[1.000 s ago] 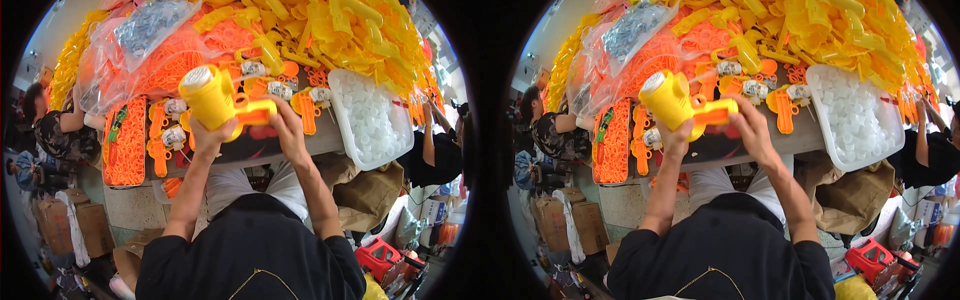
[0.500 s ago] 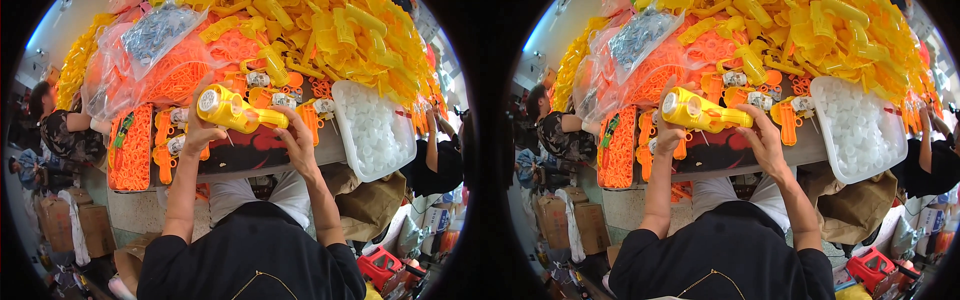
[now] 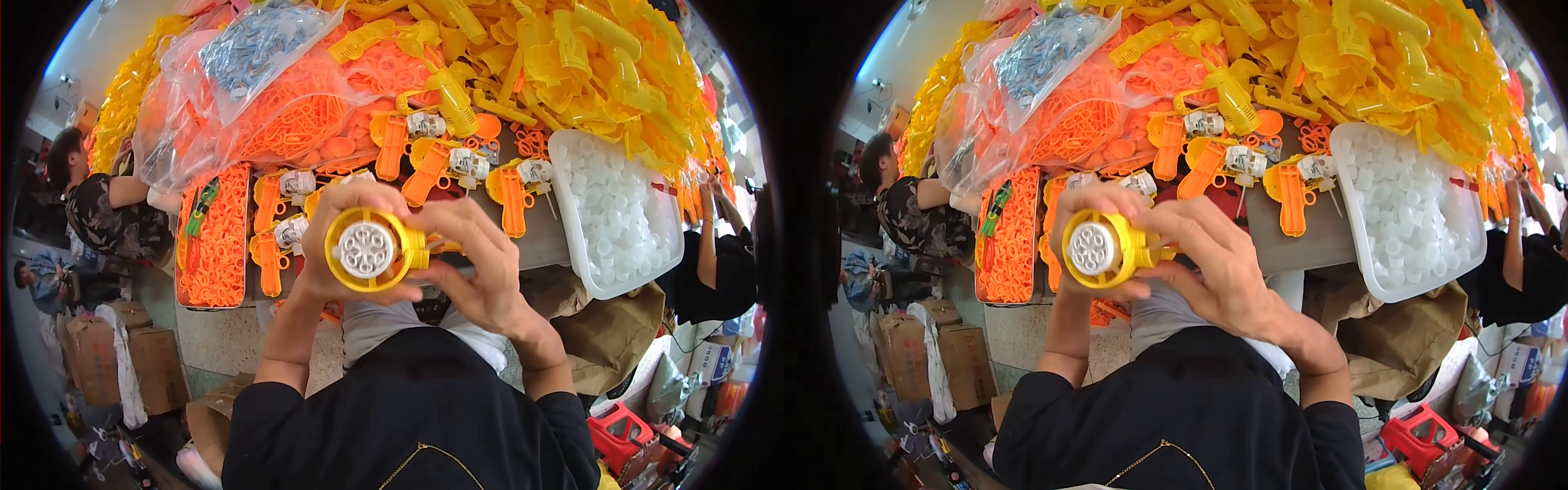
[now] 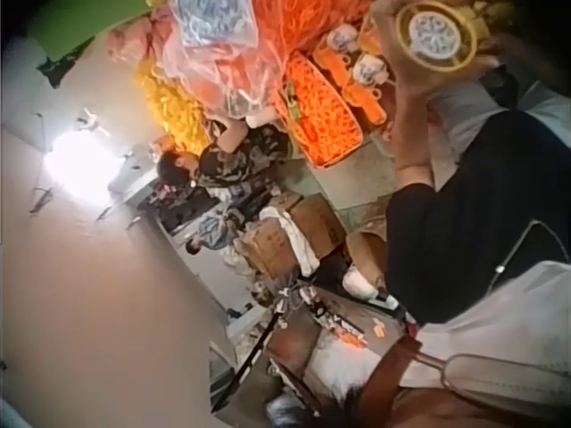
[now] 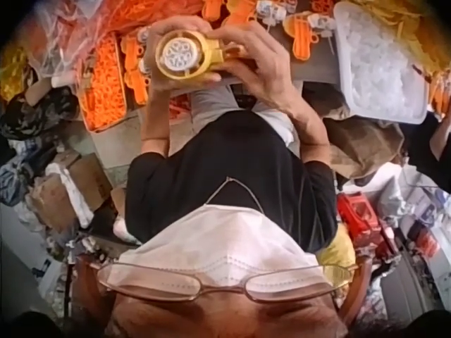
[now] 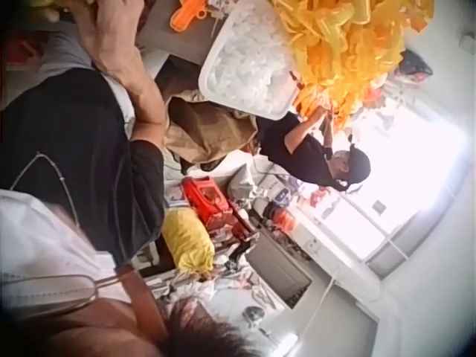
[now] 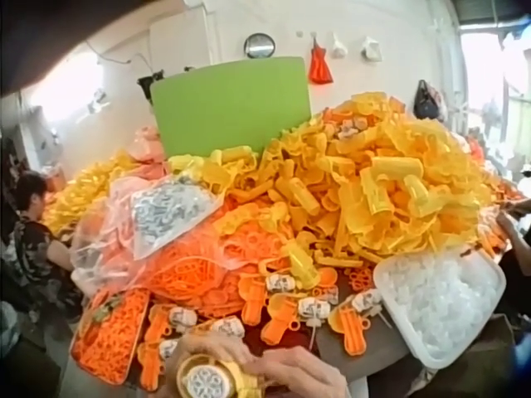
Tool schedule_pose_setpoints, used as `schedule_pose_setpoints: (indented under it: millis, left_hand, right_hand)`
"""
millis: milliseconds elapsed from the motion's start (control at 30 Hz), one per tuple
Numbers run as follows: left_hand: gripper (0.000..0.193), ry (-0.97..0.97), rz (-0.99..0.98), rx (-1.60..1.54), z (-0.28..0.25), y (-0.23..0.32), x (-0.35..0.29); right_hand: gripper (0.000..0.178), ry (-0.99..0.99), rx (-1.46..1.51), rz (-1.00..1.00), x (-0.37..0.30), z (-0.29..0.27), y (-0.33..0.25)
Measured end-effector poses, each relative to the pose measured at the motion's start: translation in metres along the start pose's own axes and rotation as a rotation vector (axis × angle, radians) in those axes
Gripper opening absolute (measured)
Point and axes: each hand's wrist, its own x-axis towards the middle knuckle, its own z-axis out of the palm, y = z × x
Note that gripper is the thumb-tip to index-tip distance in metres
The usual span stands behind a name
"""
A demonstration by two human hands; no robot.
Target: Assembling plastic toy bubble guns by attaching various components and applying labels at a workbench.
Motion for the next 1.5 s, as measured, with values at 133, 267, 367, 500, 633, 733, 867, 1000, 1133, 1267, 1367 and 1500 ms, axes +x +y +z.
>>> schedule_pose_setpoints:
  millis: [133, 267, 367, 500, 633, 733, 867, 1000, 1133, 1267, 1367, 1500]
  left_hand:
    - [0.082, 0.009, -0.301, 0.123, -0.011, -0.010, 0.014]
    - [0.087, 0.124, -0.101, 0.021, -0.004, -0.026, 0.025]
    - [0.090, 0.037, -0.323, -0.085, -0.015, -0.036, 0.015]
    - [0.086, 0.048, -0.255, -0.100, -0.004, -0.044, 0.013]
    - [0.088, 0.179, -0.472, 0.070, -0.003, -0.045, 0.011]
    - [0.086, 0.060, -0.347, 0.064, -0.002, -0.045, 0.021]
    - [0.078, 0.036, -0.445, 0.151, -0.006, -0.045, 0.015]
    - [0.069, 0.132, -0.509, -0.136, -0.009, -0.057, 0.013]
    - [0.068, 0.146, -0.459, -0.252, -0.006, -0.064, 0.010]
    - [0.065, 0.115, -0.513, -0.172, -0.004, -0.066, 0.005]
    - [0.067, 0.109, -0.694, -0.057, -0.005, -0.068, -0.006]
    - [0.066, 0.039, -0.718, 0.077, -0.026, -0.068, -0.020]
  right_hand:
    - [0.045, 0.128, -0.026, 0.070, 0.003, 0.010, 0.025]
    - [0.046, 0.298, -0.255, -0.136, 0.012, 0.006, 0.019]
    - [0.049, 0.227, -0.283, -0.109, 0.010, 0.008, 0.025]
    - [0.048, 0.270, -0.235, -0.066, 0.004, 0.008, 0.027]
    - [0.047, 0.287, -0.158, 0.017, 0.008, 0.008, 0.038]
    - [0.043, 0.255, -0.233, 0.004, 0.008, 0.000, 0.048]
    - [0.053, 0.189, -0.149, 0.179, 0.001, -0.021, 0.034]
    - [0.051, 0.025, 0.076, 0.358, -0.056, -0.039, 0.081]
    - [0.052, 0.118, 0.264, 0.490, -0.053, -0.018, 0.058]
    - [0.051, 0.137, 0.047, 0.444, -0.064, -0.011, 0.062]
    - [0.048, 0.201, -0.202, 0.280, -0.065, -0.008, 0.074]
    - [0.043, 0.186, 0.030, 0.378, -0.072, 0.007, 0.081]
